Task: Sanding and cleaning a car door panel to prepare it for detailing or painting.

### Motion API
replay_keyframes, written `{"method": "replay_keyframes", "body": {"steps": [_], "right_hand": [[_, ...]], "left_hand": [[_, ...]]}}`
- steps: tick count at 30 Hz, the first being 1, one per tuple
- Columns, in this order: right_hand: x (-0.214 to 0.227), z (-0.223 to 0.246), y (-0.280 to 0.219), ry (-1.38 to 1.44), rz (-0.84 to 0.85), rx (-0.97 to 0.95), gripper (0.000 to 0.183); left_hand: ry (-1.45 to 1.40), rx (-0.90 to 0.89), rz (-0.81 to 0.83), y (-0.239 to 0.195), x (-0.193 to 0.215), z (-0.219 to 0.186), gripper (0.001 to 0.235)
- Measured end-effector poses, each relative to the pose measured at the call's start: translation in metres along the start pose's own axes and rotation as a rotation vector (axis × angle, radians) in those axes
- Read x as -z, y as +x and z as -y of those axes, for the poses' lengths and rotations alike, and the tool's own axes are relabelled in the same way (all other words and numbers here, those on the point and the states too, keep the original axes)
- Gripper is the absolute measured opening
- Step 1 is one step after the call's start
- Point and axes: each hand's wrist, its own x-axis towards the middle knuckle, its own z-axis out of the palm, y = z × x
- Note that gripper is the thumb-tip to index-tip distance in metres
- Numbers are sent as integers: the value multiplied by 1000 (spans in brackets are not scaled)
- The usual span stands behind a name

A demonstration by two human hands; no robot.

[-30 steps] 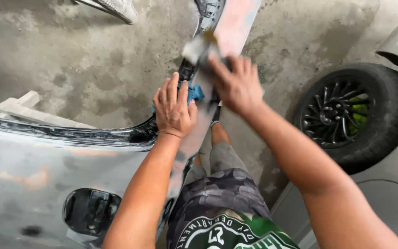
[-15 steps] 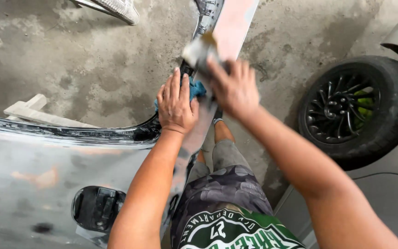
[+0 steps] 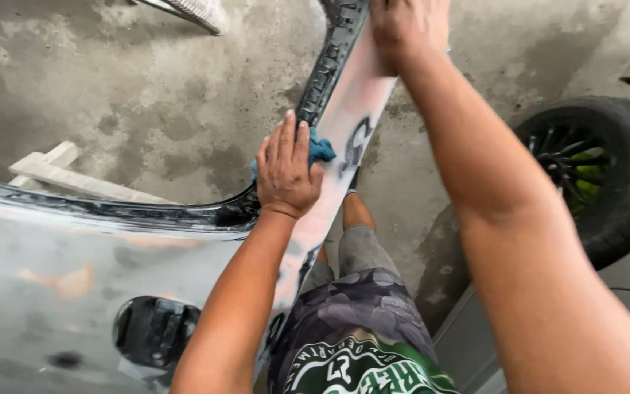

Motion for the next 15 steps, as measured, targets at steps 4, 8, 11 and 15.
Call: {"method": "replay_keyframes", "body": {"steps": [4,8,11,15], "right_hand": [[-18,4,-51,-7,-318,201,48],[-31,7,-170,20,-238,337,65],[-33,-5,-172,27,-191,468,67],[-29,-43,-66,-105,-361,495,53]], "left_hand": [[4,-23,-23,3,-2,1,71],[-23,-35,-18,1,1,-8,70],[8,-10,4,1,4,-6,66],[-1,-22,-10,3,3,-1,66]]}}
